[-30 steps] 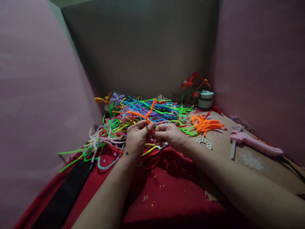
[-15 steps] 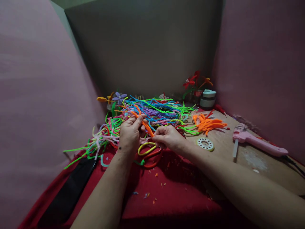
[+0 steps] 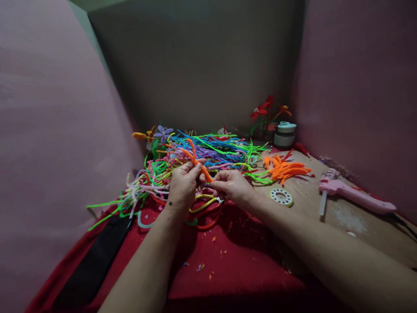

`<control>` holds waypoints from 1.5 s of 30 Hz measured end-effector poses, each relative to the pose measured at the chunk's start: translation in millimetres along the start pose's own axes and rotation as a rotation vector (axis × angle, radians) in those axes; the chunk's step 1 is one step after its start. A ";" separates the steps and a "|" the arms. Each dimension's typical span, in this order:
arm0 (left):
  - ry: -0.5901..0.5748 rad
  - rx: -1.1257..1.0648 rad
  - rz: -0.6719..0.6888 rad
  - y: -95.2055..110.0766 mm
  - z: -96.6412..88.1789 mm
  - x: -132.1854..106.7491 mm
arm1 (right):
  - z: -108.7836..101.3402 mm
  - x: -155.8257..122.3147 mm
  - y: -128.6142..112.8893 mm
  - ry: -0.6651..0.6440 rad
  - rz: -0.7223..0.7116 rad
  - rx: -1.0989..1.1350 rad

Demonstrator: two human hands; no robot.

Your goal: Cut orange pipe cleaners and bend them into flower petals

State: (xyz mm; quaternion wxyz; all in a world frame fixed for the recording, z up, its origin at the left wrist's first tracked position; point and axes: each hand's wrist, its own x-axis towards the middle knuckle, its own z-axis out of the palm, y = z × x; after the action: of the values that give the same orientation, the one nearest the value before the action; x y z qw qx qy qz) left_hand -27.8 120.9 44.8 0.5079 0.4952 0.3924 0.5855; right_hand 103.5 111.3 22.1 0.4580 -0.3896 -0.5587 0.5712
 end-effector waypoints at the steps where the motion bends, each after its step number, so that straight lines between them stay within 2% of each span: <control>1: 0.013 -0.017 0.023 -0.7 -0.2 0.9 | 0.3 0.2 0.8 -0.003 0.000 -0.002; 5: 0.030 -0.043 0.110 -1.0 -2.8 3.4 | 1.6 0.8 4.7 -0.033 0.004 0.000; 10: 0.012 -0.055 0.092 5.2 -3.8 1.5 | 0.9 -0.4 5.5 -0.083 0.011 0.033; 13: 0.019 -0.059 0.129 6.9 -2.7 0.4 | 0.3 -0.8 5.2 -0.115 0.019 0.052; 18: 0.105 -0.074 0.212 6.2 -0.5 0.4 | 1.0 -2.4 5.2 -0.164 0.026 0.034; 22: 0.154 -0.065 0.190 7.6 1.8 -0.4 | 1.3 -4.4 3.7 -0.205 0.022 -0.017; 25: 0.128 -0.073 0.176 8.4 2.4 -1.1 | 1.7 -4.9 3.2 -0.238 0.039 -0.028; 34: 0.061 -0.131 0.244 12.5 -2.1 0.9 | 1.0 -3.2 9.6 -0.303 0.076 0.020; 39: 0.087 -0.172 0.179 13.7 -12.2 6.4 | -1.7 -2.4 11.5 -0.293 0.064 0.107; 45: -0.180 -0.094 -0.155 9.4 -18.3 4.4 | -4.2 -3.0 6.5 -0.197 0.079 0.219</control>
State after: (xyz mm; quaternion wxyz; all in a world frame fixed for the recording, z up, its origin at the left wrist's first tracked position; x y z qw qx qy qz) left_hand -47.7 124.4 50.9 0.6077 0.4894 0.3544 0.5153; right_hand 107.9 109.9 15.2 0.4178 -0.3009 -0.5198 0.6816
